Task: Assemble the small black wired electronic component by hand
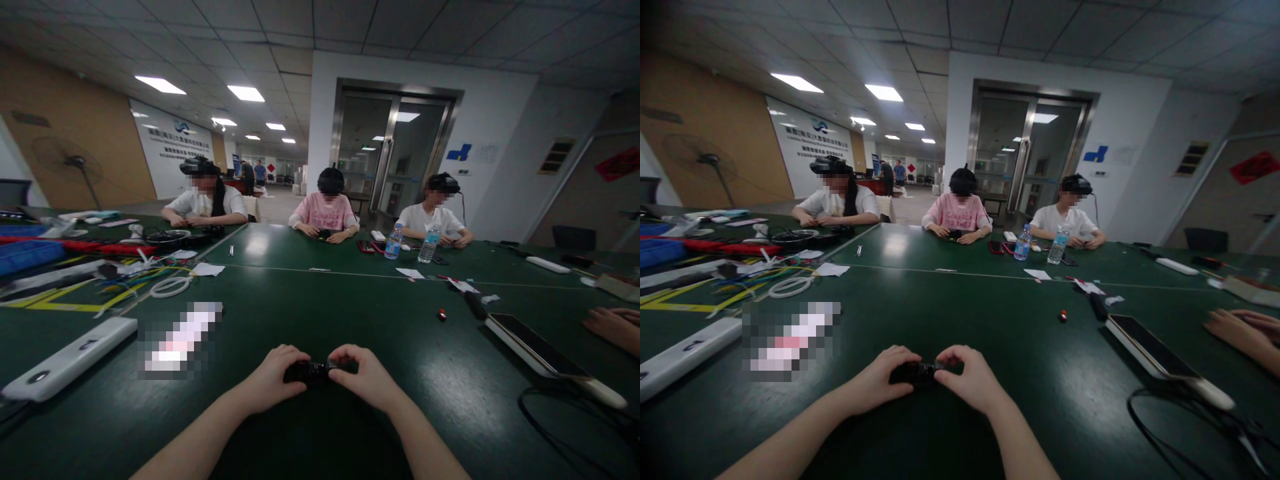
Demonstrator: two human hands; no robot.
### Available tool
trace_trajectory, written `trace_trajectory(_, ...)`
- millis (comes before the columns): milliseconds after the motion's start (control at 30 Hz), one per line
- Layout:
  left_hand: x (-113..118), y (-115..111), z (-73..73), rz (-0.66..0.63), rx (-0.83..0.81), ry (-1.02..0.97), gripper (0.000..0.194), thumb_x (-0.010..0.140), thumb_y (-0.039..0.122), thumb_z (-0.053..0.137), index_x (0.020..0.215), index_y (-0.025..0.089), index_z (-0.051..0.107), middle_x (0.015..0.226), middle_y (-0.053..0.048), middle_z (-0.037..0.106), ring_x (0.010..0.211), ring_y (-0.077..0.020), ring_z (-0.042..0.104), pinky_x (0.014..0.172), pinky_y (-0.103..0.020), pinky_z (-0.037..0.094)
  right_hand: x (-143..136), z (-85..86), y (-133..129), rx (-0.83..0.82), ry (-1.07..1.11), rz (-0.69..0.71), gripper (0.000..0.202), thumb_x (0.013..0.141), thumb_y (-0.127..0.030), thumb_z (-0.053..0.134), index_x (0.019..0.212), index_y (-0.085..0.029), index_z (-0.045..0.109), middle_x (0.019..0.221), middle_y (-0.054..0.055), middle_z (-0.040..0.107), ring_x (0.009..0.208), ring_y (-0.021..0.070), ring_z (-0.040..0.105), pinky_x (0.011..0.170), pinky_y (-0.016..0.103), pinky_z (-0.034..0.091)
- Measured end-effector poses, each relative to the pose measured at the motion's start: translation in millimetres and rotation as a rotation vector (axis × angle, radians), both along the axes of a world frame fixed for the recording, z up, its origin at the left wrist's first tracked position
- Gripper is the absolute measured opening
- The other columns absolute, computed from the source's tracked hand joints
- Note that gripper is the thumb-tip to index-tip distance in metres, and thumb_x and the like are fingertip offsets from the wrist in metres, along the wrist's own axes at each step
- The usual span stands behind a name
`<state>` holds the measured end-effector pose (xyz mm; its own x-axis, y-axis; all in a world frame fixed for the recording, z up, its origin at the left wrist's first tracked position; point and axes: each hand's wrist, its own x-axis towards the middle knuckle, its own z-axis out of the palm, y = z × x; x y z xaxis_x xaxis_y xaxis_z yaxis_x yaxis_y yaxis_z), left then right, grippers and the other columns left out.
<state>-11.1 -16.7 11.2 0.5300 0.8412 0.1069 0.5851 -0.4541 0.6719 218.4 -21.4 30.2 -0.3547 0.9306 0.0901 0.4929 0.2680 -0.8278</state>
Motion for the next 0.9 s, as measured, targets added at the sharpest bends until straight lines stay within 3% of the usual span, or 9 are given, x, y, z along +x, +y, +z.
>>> trace_trajectory(400, 0.9, 0.8, -0.7, -0.008, 0.021, -0.005, 0.039, 0.072, 0.03, 0.065, 0.11, 0.025, 0.058, 0.104, -0.004, 0.06, 0.1, -0.0242, 0.05, 0.089, -0.037, 0.037, -22.9, -11.9, -5.9, 0.066, -0.08, 0.064, 0.019, 0.069, -0.029, 0.067, 0.088, -0.032, 0.066, 0.092, 0.0, 0.062, 0.093, 0.0229, 0.052, 0.083, 0.04, 0.041)
trace_trajectory(667, 0.7, -0.1, -2.9, -0.008, 0.013, -0.02, 0.04, 0.072, 0.029, 0.064, 0.111, 0.026, 0.056, 0.106, -0.004, 0.06, 0.102, -0.0244, 0.05, 0.09, -0.037, 0.037, -25.7, -8.0, -9.0, 0.023, -0.171, 0.023, 0.02, 0.066, -0.029, 0.07, 0.086, -0.032, 0.066, 0.101, 0.0, 0.054, 0.096, 0.0231, 0.049, 0.082, 0.04, 0.04)
trace_trajectory(900, 4.5, -0.8, -1.2, 0.016, 0.03, 0.049, 0.039, 0.071, 0.025, 0.064, 0.11, 0.024, 0.057, 0.105, -0.004, 0.061, 0.099, -0.0221, 0.052, 0.089, -0.034, 0.039, -28.1, -4.4, -11.5, 0.074, -0.252, 0.062, 0.023, 0.069, -0.026, 0.068, 0.091, -0.028, 0.063, 0.104, -0.001, 0.057, 0.102, 0.0191, 0.049, 0.089, 0.034, 0.036)
